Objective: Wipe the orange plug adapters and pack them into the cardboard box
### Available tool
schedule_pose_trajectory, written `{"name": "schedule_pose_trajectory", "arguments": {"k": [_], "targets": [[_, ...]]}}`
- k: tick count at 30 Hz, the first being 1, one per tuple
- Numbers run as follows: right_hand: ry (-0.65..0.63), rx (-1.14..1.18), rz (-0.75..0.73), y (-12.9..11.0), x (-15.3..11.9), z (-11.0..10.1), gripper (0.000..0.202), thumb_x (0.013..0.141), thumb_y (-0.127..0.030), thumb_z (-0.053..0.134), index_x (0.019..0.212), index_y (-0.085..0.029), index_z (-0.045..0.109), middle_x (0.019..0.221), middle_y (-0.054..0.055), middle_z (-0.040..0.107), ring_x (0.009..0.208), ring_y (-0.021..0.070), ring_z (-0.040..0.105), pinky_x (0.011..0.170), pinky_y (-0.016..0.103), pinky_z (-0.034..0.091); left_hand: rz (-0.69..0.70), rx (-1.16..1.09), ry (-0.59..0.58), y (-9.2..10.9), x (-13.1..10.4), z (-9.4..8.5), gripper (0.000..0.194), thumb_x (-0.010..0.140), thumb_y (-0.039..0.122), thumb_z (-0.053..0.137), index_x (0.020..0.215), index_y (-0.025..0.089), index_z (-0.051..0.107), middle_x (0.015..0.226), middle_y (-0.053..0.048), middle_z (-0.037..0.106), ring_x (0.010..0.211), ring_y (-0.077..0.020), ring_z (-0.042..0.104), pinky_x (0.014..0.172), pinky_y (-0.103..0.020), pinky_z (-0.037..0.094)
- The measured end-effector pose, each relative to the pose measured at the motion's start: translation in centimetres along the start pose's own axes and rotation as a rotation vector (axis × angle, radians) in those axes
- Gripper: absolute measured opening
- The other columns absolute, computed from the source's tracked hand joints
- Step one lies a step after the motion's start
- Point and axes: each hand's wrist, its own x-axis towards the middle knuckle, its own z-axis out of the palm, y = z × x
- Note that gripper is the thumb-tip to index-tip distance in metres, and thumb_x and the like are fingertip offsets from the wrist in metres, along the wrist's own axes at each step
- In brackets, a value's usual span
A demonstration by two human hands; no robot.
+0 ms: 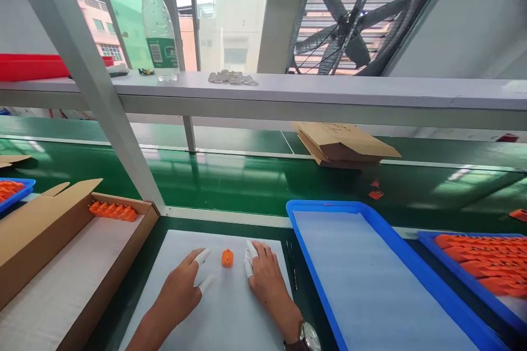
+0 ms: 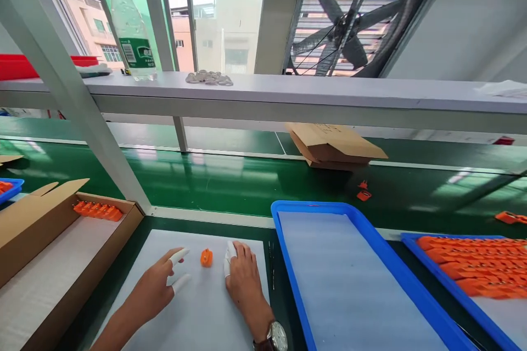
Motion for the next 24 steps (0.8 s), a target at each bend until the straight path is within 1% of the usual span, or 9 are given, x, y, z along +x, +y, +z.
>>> {"name": "schedule_pose_trajectory", "arguments": {"k": [2, 5, 8, 10, 14, 17, 19, 22, 24], "targets": [[0.006, 0.014, -0.004, 0.1, -0.1, 0.1, 0.035, 0.071, 0.001, 0.051, 0.092, -0.015, 0.074, 0.147, 0.012, 0.054, 0.137, 0.0326, 0.043, 0.113, 0.046, 0.04, 0.038, -0.011, -0.059, 1.4, 2.1, 0.4, 0.054, 0.092, 0.034, 0.057, 0.145, 0.027, 0.049, 0.146, -0.008, 0.054, 0.097, -0.0221, 0.067, 0.078, -0.033, 0.058], [0.02, 0.022, -0.02, 0.3, -0.2, 0.0, 0.036, 0.07, 0.001, 0.051, 0.093, -0.014, 0.074, 0.146, 0.012, 0.055, 0.136, 0.0318, 0.044, 0.113, 0.046, 0.041, 0.043, -0.057, -0.168, 2.2, 4.4, 0.9, 0.066, 0.087, 0.035, 0.066, 0.148, 0.024, 0.044, 0.133, -0.008, 0.058, 0.085, -0.0186, 0.065, 0.077, -0.033, 0.057], [0.03, 0.051, -0.046, 0.5, -0.1, -0.3, 0.041, 0.069, 0.003, 0.051, 0.099, -0.013, 0.074, 0.142, 0.012, 0.058, 0.133, 0.0316, 0.046, 0.111, 0.046, 0.043, 0.059, -0.104, -0.213, 2.3, 5.5, 1.7, 0.066, 0.08, 0.034, 0.076, 0.139, 0.022, 0.052, 0.124, -0.008, 0.06, 0.092, -0.0195, 0.063, 0.085, -0.032, 0.054], [0.049, 0.085, -0.057, 0.6, 0.0, -0.4, 0.048, 0.069, 0.005, 0.049, 0.106, -0.013, 0.074, 0.137, 0.011, 0.062, 0.127, 0.0301, 0.05, 0.108, 0.045, 0.045, 0.09, -0.14, -0.175, 2.1, 5.6, 2.4, 0.053, 0.079, 0.03, 0.077, 0.128, 0.022, 0.058, 0.121, -0.007, 0.06, 0.098, -0.0204, 0.062, 0.089, -0.031, 0.052], [0.111, 0.146, -0.08, 1.0, 0.2, 0.2, 0.055, 0.071, 0.011, 0.044, 0.11, -0.015, 0.073, 0.125, 0.01, 0.067, 0.116, 0.0281, 0.055, 0.101, 0.043, 0.051, 0.122, -0.227, -0.094, 1.6, 5.3, 3.2, 0.023, 0.088, 0.028, 0.066, 0.111, 0.024, 0.062, 0.112, -0.005, 0.062, 0.089, -0.0182, 0.061, 0.079, -0.03, 0.053], [0.173, 0.199, -0.121, 1.4, 0.2, 0.8, 0.052, 0.073, 0.012, 0.043, 0.106, -0.015, 0.073, 0.118, 0.011, 0.068, 0.109, 0.0287, 0.058, 0.092, 0.044, 0.056, 0.122, -0.253, -0.082, 1.3, 5.4, 3.5, 0.027, 0.088, 0.03, 0.067, 0.114, 0.026, 0.061, 0.112, -0.004, 0.063, 0.087, -0.0187, 0.062, 0.076, -0.031, 0.054], [0.237, 0.262, -0.162, 1.4, 0.2, 1.1, 0.052, 0.074, 0.012, 0.043, 0.11, -0.014, 0.071, 0.113, 0.012, 0.068, 0.103, 0.0284, 0.059, 0.087, 0.044, 0.058, 0.138, -0.254, -0.065, 1.1, 5.5, 3.8, 0.03, 0.088, 0.032, 0.068, 0.116, 0.027, 0.06, 0.112, -0.004, 0.064, 0.088, -0.0193, 0.063, 0.076, -0.032, 0.054], [0.316, 0.415, -0.245, 1.0, 0.2, 1.0, 0.062, 0.071, 0.013, 0.04, 0.12, -0.015, 0.065, 0.111, 0.011, 0.067, 0.101, 0.0261, 0.059, 0.085, 0.042, 0.059, 0.184, -0.245, -0.027, 0.9, 5.6, 4.2, 0.025, 0.09, 0.031, 0.066, 0.115, 0.028, 0.061, 0.108, -0.004, 0.064, 0.088, -0.0201, 0.064, 0.073, -0.032, 0.055], [0.326, 0.504, -0.317, 0.5, 0.2, 0.9, 0.067, 0.069, 0.013, 0.039, 0.125, -0.018, 0.062, 0.112, 0.009, 0.067, 0.101, 0.0243, 0.059, 0.086, 0.04, 0.058, 0.222, -0.245, -0.009, 0.8, 5.6, 4.4, 0.025, 0.092, 0.029, 0.064, 0.116, 0.029, 0.061, 0.108, -0.005, 0.065, 0.09, -0.0209, 0.065, 0.071, -0.031, 0.055]]}}
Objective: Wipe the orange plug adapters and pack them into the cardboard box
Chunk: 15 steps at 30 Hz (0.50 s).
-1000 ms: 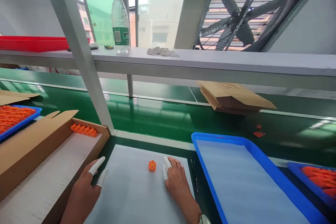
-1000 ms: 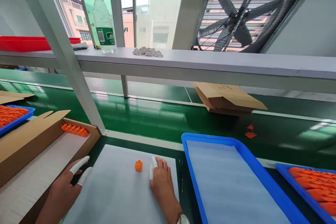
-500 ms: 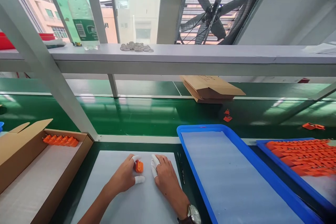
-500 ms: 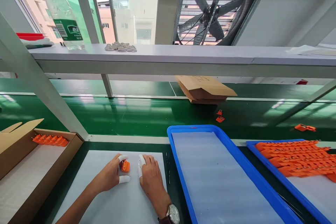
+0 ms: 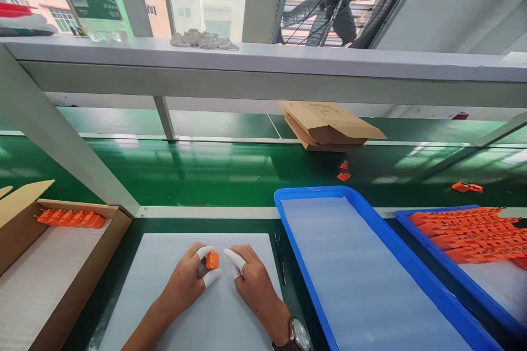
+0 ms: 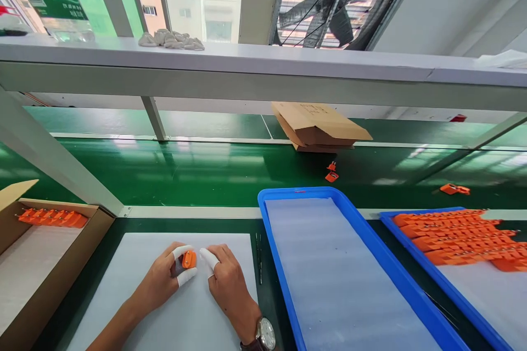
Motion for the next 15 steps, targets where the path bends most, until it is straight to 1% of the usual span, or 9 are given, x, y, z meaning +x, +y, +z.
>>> {"name": "schedule_pose_trajectory", "arguments": {"k": [2, 5, 8, 11, 13, 15], "targets": [[-0.027, 0.036, -0.05, -0.2, 0.2, 0.1, 0.069, 0.069, 0.013, 0.038, 0.125, -0.02, 0.062, 0.112, 0.007, 0.068, 0.1, 0.0235, 0.059, 0.086, 0.04, 0.057, 0.029, 0.002, 0.003, -0.1, -0.1, 0.1, 0.027, 0.092, 0.027, 0.062, 0.119, 0.029, 0.06, 0.111, -0.005, 0.065, 0.093, -0.0212, 0.065, 0.071, -0.031, 0.056], [-0.025, -0.041, -0.055, 0.2, 0.2, 0.1, 0.067, 0.068, 0.013, 0.037, 0.121, -0.018, 0.064, 0.111, 0.008, 0.069, 0.099, 0.0238, 0.059, 0.084, 0.04, 0.056, 0.045, 0.022, 0.002, -0.5, -0.2, 0.3, 0.033, 0.092, 0.024, 0.063, 0.124, 0.029, 0.058, 0.114, -0.006, 0.064, 0.093, -0.0213, 0.065, 0.071, -0.032, 0.056], [0.018, -0.201, 0.025, 1.3, 0.0, -0.5, 0.067, 0.066, 0.013, 0.039, 0.12, -0.016, 0.065, 0.114, 0.01, 0.068, 0.104, 0.0261, 0.058, 0.088, 0.043, 0.055, 0.051, 0.041, 0.012, -1.0, -0.2, 0.3, 0.043, 0.09, 0.023, 0.065, 0.131, 0.029, 0.054, 0.115, -0.006, 0.065, 0.093, -0.0217, 0.065, 0.072, -0.034, 0.057], [-0.051, -0.336, 0.116, 2.0, 0.0, -1.3, 0.065, 0.066, 0.01, 0.045, 0.122, -0.016, 0.065, 0.119, 0.011, 0.068, 0.109, 0.0297, 0.058, 0.091, 0.047, 0.054, 0.04, 0.04, 0.021, -1.3, -0.3, 0.3, 0.05, 0.089, 0.025, 0.068, 0.136, 0.029, 0.051, 0.115, -0.006, 0.065, 0.09, -0.0214, 0.065, 0.072, -0.034, 0.057], [-0.104, -0.367, 0.139, 1.9, 0.1, -1.9, 0.055, 0.073, 0.004, 0.054, 0.123, -0.016, 0.064, 0.119, 0.012, 0.068, 0.11, 0.0316, 0.059, 0.091, 0.049, 0.053, 0.021, 0.025, 0.018, -1.4, -0.4, 0.2, 0.054, 0.088, 0.028, 0.07, 0.138, 0.03, 0.051, 0.116, -0.006, 0.065, 0.087, -0.0203, 0.064, 0.072, -0.034, 0.058], [-0.088, -0.36, 0.137, 1.3, 0.3, -2.3, 0.042, 0.083, -0.011, 0.064, 0.124, -0.017, 0.063, 0.123, 0.013, 0.067, 0.112, 0.033, 0.059, 0.094, 0.051, 0.052, 0.002, 0.006, 0.007, -1.3, -0.6, 0.0, 0.06, 0.086, 0.031, 0.074, 0.141, 0.031, 0.05, 0.115, -0.006, 0.064, 0.083, -0.0187, 0.063, 0.071, -0.033, 0.058]]}}
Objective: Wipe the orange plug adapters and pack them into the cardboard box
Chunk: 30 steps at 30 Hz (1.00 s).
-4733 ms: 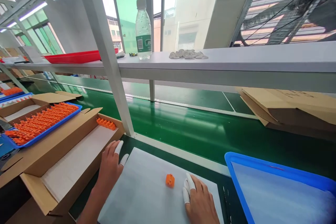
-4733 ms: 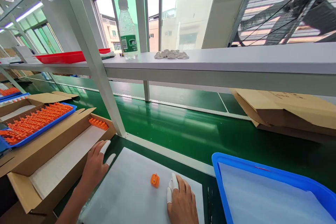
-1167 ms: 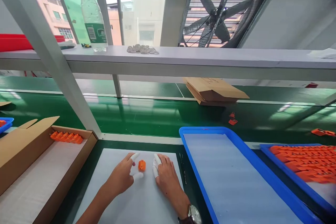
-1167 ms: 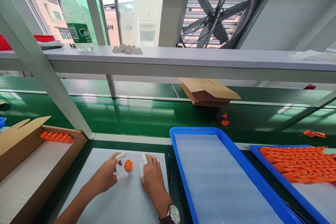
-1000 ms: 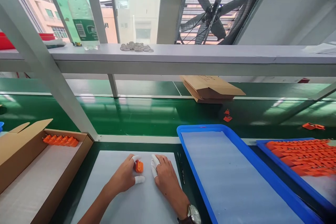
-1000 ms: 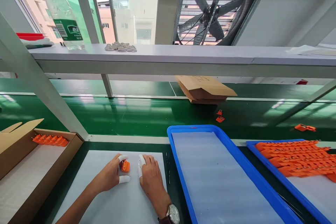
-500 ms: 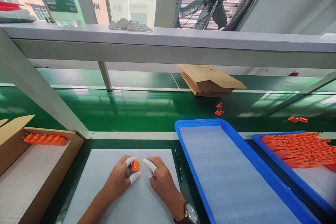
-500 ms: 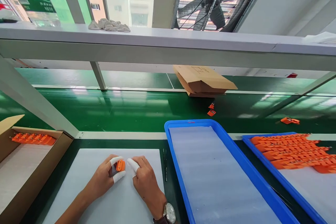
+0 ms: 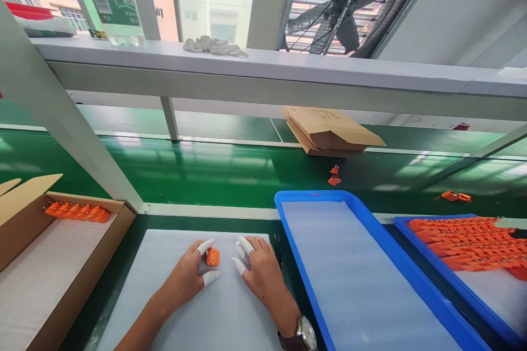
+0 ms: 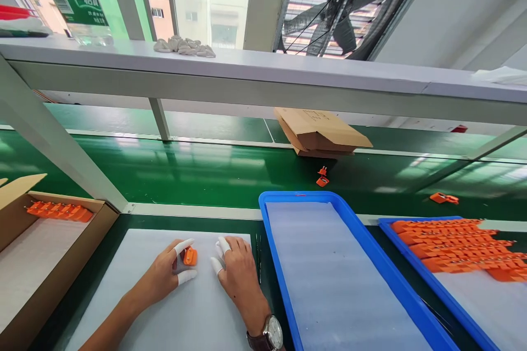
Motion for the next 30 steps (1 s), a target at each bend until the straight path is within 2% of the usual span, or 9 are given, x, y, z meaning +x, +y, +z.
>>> {"name": "schedule_pose_trajectory", "arguments": {"k": [3, 6, 8, 11, 13, 16, 22, 26, 30], "targets": [[0.115, 0.069, -0.019, -1.0, 0.1, -0.8, 0.034, 0.089, -0.023, 0.066, 0.123, -0.018, 0.062, 0.125, 0.014, 0.065, 0.115, 0.0321, 0.058, 0.096, 0.05, 0.051, -0.026, -0.023, -0.012, 0.2, -0.2, -0.4, 0.065, 0.083, 0.036, 0.077, 0.142, 0.031, 0.05, 0.115, -0.005, 0.063, 0.077, -0.0166, 0.06, 0.069, -0.032, 0.058], [0.26, 0.175, -0.111, -2.2, 0.0, -1.0, 0.022, 0.093, -0.015, 0.058, 0.114, -0.019, 0.063, 0.11, 0.011, 0.068, 0.101, 0.0256, 0.063, 0.086, 0.042, 0.053, -0.033, -0.049, -0.003, 0.3, -0.2, -0.5, 0.061, 0.084, 0.043, 0.076, 0.139, 0.03, 0.053, 0.114, -0.005, 0.063, 0.078, -0.0166, 0.06, 0.07, -0.032, 0.057], [0.295, 0.22, -0.206, -2.9, -0.3, -0.8, 0.016, 0.094, -0.012, 0.055, 0.105, -0.02, 0.064, 0.093, 0.007, 0.068, 0.085, 0.0213, 0.062, 0.079, 0.038, 0.052, -0.026, -0.073, 0.027, 0.4, -0.1, -0.4, 0.055, 0.087, 0.044, 0.073, 0.137, 0.03, 0.055, 0.113, -0.005, 0.063, 0.082, -0.0171, 0.061, 0.071, -0.032, 0.057], [0.225, 0.226, -0.327, -4.0, -0.7, -0.2, 0.013, 0.094, -0.013, 0.053, 0.093, -0.021, 0.063, 0.073, 0.001, 0.061, 0.066, 0.0171, 0.054, 0.065, 0.032, 0.046, 0.022, -0.105, 0.112, 0.6, 0.0, 0.0, 0.044, 0.091, 0.04, 0.068, 0.132, 0.029, 0.059, 0.109, -0.005, 0.062, 0.079, -0.016, 0.059, 0.067, -0.03, 0.055], [0.178, 0.218, -0.379, -4.4, -0.9, 0.3, 0.015, 0.094, -0.012, 0.051, 0.088, -0.02, 0.061, 0.07, 0.001, 0.059, 0.061, 0.0161, 0.05, 0.057, 0.029, 0.039, 0.065, -0.103, 0.17, 1.0, 0.1, 0.1, 0.031, 0.092, 0.034, 0.065, 0.122, 0.027, 0.065, 0.101, -0.005, 0.06, 0.076, -0.0156, 0.057, 0.065, -0.029, 0.054], [0.145, 0.205, -0.421, -4.6, -1.1, 1.1, 0.017, 0.093, -0.011, 0.049, 0.082, -0.02, 0.059, 0.07, 0.001, 0.059, 0.06, 0.0157, 0.049, 0.056, 0.029, 0.034, 0.075, -0.056, 0.237, 1.6, 0.3, 0.0, 0.019, 0.095, 0.026, 0.059, 0.11, 0.024, 0.07, 0.092, -0.004, 0.058, 0.076, -0.0157, 0.056, 0.066, -0.028, 0.053], [0.007, 0.159, -0.366, -4.2, -1.5, 2.6, 0.02, 0.084, -0.005, 0.046, 0.073, -0.019, 0.055, 0.07, 0.002, 0.059, 0.06, 0.015, 0.051, 0.058, 0.028, 0.032, 0.076, 0.031, 0.259, 2.8, 0.3, -1.2, 0.017, 0.093, 0.02, 0.057, 0.101, 0.023, 0.071, 0.091, -0.004, 0.061, 0.073, -0.0147, 0.058, 0.065, -0.027, 0.053], [-0.13, 0.139, -0.305, -4.2, -1.7, 2.9, 0.021, 0.08, -0.001, 0.048, 0.076, -0.019, 0.06, 0.073, 0.002, 0.063, 0.064, 0.0161, 0.058, 0.059, 0.026, 0.038, 0.082, 0.108, 0.287, 4.1, -0.5, -4.4, 0.017, 0.095, 0.02, 0.053, 0.098, 0.023, 0.069, 0.093, -0.006, 0.061, 0.075, -0.0169, 0.058, 0.064, -0.029, 0.051], [-0.221, 0.131, -0.256, -4.3, -1.6, 2.6, 0.022, 0.084, -0.004, 0.05, 0.081, -0.019, 0.065, 0.079, 0.003, 0.067, 0.069, 0.0178, 0.064, 0.062, 0.026, 0.045, 0.066, 0.287, 0.427, 6.1, -2.8, -11.2, 0.021, 0.099, 0.029, 0.05, 0.113, 0.026, 0.066, 0.103, -0.006, 0.063, 0.079, -0.018, 0.061, 0.07, -0.031, 0.053]]}}
